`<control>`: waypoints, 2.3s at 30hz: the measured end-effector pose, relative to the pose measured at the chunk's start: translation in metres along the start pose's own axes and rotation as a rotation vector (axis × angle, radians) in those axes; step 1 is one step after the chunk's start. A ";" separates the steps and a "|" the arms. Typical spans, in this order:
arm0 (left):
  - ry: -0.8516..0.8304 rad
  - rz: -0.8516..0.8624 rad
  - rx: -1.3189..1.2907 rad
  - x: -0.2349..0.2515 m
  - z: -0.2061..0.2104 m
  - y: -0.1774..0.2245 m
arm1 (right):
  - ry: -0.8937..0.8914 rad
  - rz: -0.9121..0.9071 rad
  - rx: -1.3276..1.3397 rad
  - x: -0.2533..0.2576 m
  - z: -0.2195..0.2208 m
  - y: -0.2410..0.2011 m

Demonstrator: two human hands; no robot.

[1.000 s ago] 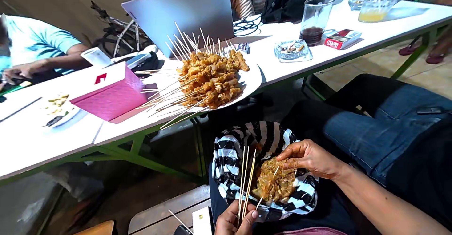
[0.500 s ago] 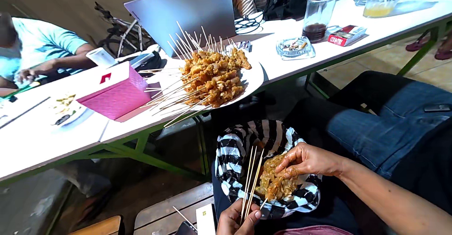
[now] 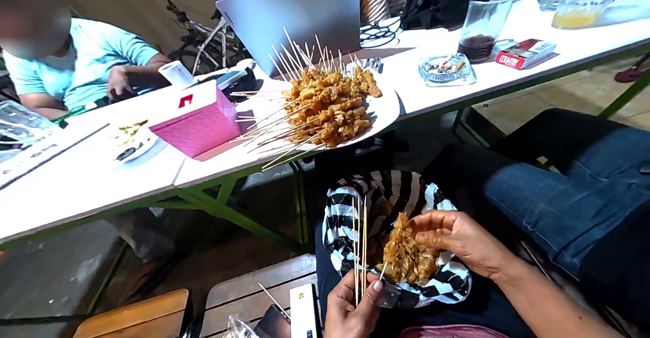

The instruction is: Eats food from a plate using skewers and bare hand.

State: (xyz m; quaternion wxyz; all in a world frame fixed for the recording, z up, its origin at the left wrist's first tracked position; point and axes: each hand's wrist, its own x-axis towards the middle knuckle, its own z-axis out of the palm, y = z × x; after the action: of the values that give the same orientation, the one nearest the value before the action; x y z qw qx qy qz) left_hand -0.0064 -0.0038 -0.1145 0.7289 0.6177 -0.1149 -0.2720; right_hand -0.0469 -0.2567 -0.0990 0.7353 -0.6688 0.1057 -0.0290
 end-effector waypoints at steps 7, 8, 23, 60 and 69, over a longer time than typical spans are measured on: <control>0.028 0.080 -0.003 -0.004 0.014 -0.011 | -0.027 0.185 0.344 -0.008 0.047 0.011; 0.029 0.082 -0.002 -0.003 0.014 -0.011 | -0.020 0.187 0.351 -0.008 0.048 0.011; -0.025 0.062 0.032 -0.002 0.009 -0.014 | 0.126 -0.006 0.238 0.011 0.013 0.002; -0.118 0.027 0.183 0.001 -0.018 0.001 | 0.077 -0.046 0.314 0.017 -0.015 0.007; -0.110 0.001 0.169 0.002 -0.017 0.000 | 0.094 -0.146 0.243 0.013 -0.007 0.010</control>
State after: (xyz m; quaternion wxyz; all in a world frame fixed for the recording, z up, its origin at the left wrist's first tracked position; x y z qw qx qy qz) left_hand 0.0034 0.0090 -0.1185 0.6671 0.6609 -0.1775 -0.2943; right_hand -0.0361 -0.2653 -0.1110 0.8010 -0.5788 0.0868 -0.1263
